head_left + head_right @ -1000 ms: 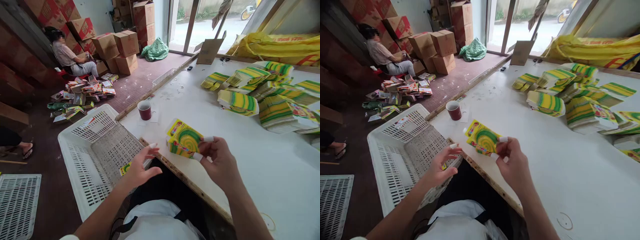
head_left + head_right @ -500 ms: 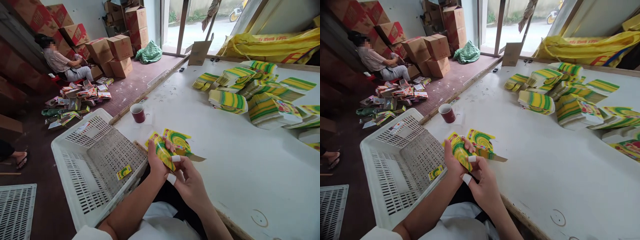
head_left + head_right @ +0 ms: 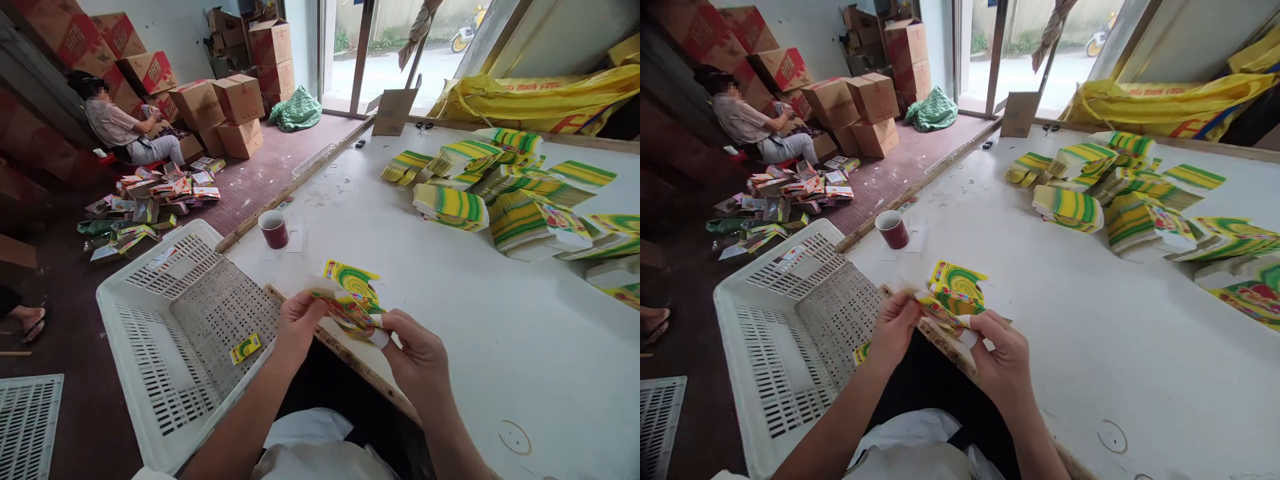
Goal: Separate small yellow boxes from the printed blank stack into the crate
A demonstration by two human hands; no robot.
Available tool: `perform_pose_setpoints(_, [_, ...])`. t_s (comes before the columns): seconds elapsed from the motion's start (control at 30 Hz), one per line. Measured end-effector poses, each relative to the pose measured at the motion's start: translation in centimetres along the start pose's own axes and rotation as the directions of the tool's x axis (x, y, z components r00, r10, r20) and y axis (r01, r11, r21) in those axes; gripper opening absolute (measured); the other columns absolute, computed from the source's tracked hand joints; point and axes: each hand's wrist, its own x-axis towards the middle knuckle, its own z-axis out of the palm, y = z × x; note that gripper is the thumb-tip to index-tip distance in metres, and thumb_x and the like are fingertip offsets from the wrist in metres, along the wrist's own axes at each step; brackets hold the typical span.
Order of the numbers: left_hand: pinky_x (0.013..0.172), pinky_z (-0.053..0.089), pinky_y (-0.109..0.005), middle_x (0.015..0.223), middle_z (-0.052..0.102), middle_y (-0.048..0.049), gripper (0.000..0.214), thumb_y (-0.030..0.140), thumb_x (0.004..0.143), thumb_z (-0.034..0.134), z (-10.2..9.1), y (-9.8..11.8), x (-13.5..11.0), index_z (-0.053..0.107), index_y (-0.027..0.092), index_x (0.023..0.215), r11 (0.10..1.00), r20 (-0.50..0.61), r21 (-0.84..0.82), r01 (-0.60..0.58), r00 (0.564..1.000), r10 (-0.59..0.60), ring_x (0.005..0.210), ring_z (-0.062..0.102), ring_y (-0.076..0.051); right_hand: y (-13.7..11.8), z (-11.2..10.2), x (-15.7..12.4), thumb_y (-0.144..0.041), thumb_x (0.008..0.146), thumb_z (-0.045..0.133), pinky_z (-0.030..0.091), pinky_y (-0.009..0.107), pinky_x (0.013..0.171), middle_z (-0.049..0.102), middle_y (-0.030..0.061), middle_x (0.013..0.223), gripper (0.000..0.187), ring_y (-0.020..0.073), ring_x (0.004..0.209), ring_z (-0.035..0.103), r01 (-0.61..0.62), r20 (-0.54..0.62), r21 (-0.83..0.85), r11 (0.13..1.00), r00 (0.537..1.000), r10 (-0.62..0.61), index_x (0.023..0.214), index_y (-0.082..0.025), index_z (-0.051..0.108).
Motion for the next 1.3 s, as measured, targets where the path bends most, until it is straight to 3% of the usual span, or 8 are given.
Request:
perform_pose_setpoints(0.13, [0.104, 0.046, -0.046, 0.132, 0.063, -0.0149, 0.101, 0.095, 0.059, 0.048, -2.7, 4.4, -0.4, 0.059, 0.019, 0.126, 0.950, 0.223, 0.266, -0.166, 0.969, 0.106, 0.125, 0.056, -0.035, -0.8, -1.7, 0.2, -0.003, 0.087, 0.054, 0.049, 0.028, 0.065, 0.067, -0.0007, 0.080, 0.030, 0.0157, 0.074, 0.060, 0.269, 0.151, -0.221, 0.937, 0.959, -0.239, 0.094, -0.029, 0.069])
perform_pose_setpoints(0.3, [0.106, 0.042, -0.049, 0.137, 0.057, -0.0143, 0.098, 0.050, 0.059, 0.086, -1.8, 4.7, -2.5, 0.042, 0.021, 0.141, 0.606, 0.450, 0.761, -0.232, 0.862, -0.234, 0.125, 0.054, -0.036, -1.7, -1.3, -0.1, -0.004, 0.088, 0.054, 0.030, 0.045, 0.113, 0.074, -0.0030, 0.095, 0.032, 0.0204, 0.106, 0.062, 0.473, 0.232, -0.334, 0.815, 0.880, -0.416, 0.098, -0.032, 0.067])
perform_pose_setpoints(0.47, [0.091, 0.051, -0.042, 0.116, 0.065, -0.0099, 0.067, 0.027, 0.071, 0.071, 0.0, 1.6, -3.7, 0.040, 0.021, 0.130, 0.513, 0.342, 0.835, -0.199, 0.918, -0.200, 0.107, 0.063, -0.029, -1.3, 0.9, -2.2, -0.033, 0.091, 0.062, 0.035, 0.055, 0.114, 0.038, 0.0107, 0.155, 0.070, 0.0312, 0.143, 0.036, -0.003, -0.112, -0.057, 0.998, 0.994, -0.004, 0.152, -0.031, 0.029])
perform_pose_setpoints(0.57, [0.088, 0.052, -0.043, 0.112, 0.064, -0.0105, 0.064, 0.030, 0.074, 0.069, 0.1, 0.9, -4.1, 0.038, 0.020, 0.129, 0.462, 0.385, 0.841, -0.280, 0.911, -0.149, 0.104, 0.063, -0.030, -0.5, 2.6, -3.5, -0.043, 0.100, 0.043, 0.053, 0.050, 0.100, 0.056, 0.0122, 0.141, 0.050, 0.0297, 0.129, 0.055, -0.338, 0.083, 0.317, 0.886, 0.941, 0.329, 0.147, -0.028, 0.041])
perform_pose_setpoints(0.73, [0.087, 0.052, -0.040, 0.125, 0.056, -0.0112, 0.067, 0.023, 0.074, 0.066, -0.2, 0.3, -4.2, 0.033, 0.025, 0.133, 0.453, 0.552, 0.769, -0.451, 0.826, -0.114, 0.109, 0.062, -0.029, 0.6, 3.7, -3.6, -0.051, 0.095, 0.052, 0.050, 0.049, 0.106, 0.063, 0.0081, 0.135, 0.047, 0.0291, 0.129, 0.055, -0.557, 0.334, 0.460, 0.691, 0.830, 0.447, 0.135, -0.028, 0.058])
perform_pose_setpoints(0.9, [0.081, 0.053, -0.037, 0.116, 0.060, -0.0078, 0.057, 0.018, 0.068, 0.065, -0.4, 0.4, -3.3, 0.039, 0.025, 0.118, 0.404, 0.482, 0.830, -0.384, 0.859, -0.174, 0.099, 0.065, -0.028, 0.6, 3.2, -3.4, -0.058, 0.097, 0.042, 0.051, 0.049, 0.104, 0.061, 0.0103, 0.137, 0.057, 0.0286, 0.129, 0.056, -0.387, 0.292, 0.393, 0.834, 0.913, 0.286, 0.146, -0.029, 0.045])
perform_pose_setpoints(1.03, [0.084, 0.052, -0.040, 0.116, 0.057, -0.0101, 0.056, 0.022, 0.074, 0.060, -0.2, 0.0, -2.6, 0.034, 0.024, 0.124, 0.411, 0.474, 0.835, -0.365, 0.857, -0.202, 0.101, 0.063, -0.027, 0.6, 3.3, -4.0, -0.030, 0.099, 0.048, 0.046, 0.046, 0.109, 0.044, 0.0092, 0.153, 0.056, 0.0274, 0.139, 0.044, -0.105, 0.200, 0.103, 0.989, 0.976, 0.083, 0.153, -0.032, 0.033])
perform_pose_setpoints(1.3, [0.093, 0.050, -0.046, 0.112, 0.058, -0.0105, 0.052, 0.020, 0.069, 0.066, -0.7, 0.0, -2.9, 0.043, 0.021, 0.115, 0.339, 0.359, 0.874, -0.347, 0.933, 0.028, 0.107, 0.058, -0.029, 1.5, 2.4, -3.4, -0.010, 0.095, 0.046, 0.054, 0.039, 0.101, 0.048, 0.0090, 0.150, 0.062, 0.0245, 0.134, 0.050, 0.068, 0.119, -0.043, 0.997, 0.991, -0.063, 0.150, -0.036, 0.037])
